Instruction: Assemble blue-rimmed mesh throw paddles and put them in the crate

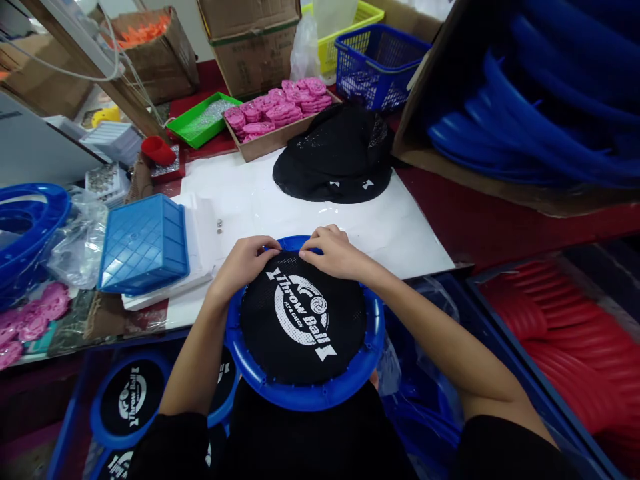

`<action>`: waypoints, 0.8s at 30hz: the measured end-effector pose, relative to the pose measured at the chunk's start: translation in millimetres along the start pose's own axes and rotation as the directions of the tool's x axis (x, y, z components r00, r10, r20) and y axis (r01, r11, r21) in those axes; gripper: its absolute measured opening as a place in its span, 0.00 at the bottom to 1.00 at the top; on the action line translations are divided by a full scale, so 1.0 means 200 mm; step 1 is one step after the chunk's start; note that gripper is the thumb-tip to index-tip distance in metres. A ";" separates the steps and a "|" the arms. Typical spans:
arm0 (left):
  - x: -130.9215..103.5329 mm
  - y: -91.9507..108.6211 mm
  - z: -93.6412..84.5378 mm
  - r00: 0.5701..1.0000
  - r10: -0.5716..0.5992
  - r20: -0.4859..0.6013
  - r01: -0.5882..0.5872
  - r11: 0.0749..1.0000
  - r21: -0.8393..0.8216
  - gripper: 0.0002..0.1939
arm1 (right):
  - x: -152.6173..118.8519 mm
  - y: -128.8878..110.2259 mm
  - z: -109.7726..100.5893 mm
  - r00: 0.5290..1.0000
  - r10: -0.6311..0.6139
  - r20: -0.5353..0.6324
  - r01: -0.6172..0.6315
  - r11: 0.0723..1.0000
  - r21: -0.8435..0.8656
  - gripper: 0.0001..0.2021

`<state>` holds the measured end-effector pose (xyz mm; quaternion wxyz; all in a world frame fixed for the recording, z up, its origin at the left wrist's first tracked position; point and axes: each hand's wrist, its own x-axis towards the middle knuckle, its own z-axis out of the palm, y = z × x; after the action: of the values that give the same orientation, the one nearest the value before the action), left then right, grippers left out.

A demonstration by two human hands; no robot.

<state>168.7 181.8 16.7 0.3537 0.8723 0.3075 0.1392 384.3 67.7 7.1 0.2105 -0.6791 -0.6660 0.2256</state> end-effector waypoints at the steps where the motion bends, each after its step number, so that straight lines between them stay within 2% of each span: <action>1: 0.01 0.00 0.00 1.000 0.002 0.007 -0.002 1.000 0.001 0.09 | 0.00 0.00 0.00 1.000 -0.005 0.003 0.005 1.000 -0.011 0.13; 4: 0.04 -0.01 -0.02 0.998 0.010 0.059 -0.012 0.999 0.031 0.09 | 0.00 0.00 -0.01 1.000 0.015 0.019 -0.016 1.000 0.017 0.11; 7: 0.11 -0.02 -0.04 0.988 0.016 0.153 -0.023 0.999 0.044 0.11 | 0.01 0.02 -0.04 0.998 0.049 0.032 -0.053 0.984 0.168 0.08; 10: 0.18 -0.02 -0.08 0.959 0.025 0.282 -0.036 0.999 0.033 0.10 | 0.02 0.03 -0.07 0.998 0.049 0.050 -0.063 0.935 0.349 0.11; 12: 0.23 -0.02 -0.11 0.927 0.015 0.375 -0.029 0.999 0.030 0.10 | 0.02 0.04 -0.08 0.998 0.050 0.047 -0.065 0.914 0.401 0.12; 15: 0.28 -0.01 -0.14 0.870 -0.043 0.491 0.027 0.999 0.040 0.11 | 0.01 0.05 -0.06 0.999 0.046 0.000 -0.042 0.928 0.370 0.11; 17: 0.30 0.00 -0.15 0.846 -0.080 0.527 0.062 0.997 0.052 0.12 | 0.00 0.05 -0.03 0.998 0.029 -0.057 -0.009 0.948 0.319 0.09; 21: 0.31 -0.02 -0.15 0.841 -0.118 0.528 0.126 0.992 0.021 0.11 | -0.02 0.06 0.03 0.988 -0.013 -0.154 0.049 0.971 0.235 0.06; 24: 0.32 -0.03 -0.15 0.833 -0.126 0.539 0.163 0.986 -0.021 0.10 | -0.02 0.05 0.05 0.983 -0.032 -0.183 0.069 0.977 0.201 0.06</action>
<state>201.0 242.1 35.6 0.4634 0.8386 0.2568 -0.1272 386.5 63.0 -7.7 0.3444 -0.6538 -0.6346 0.2263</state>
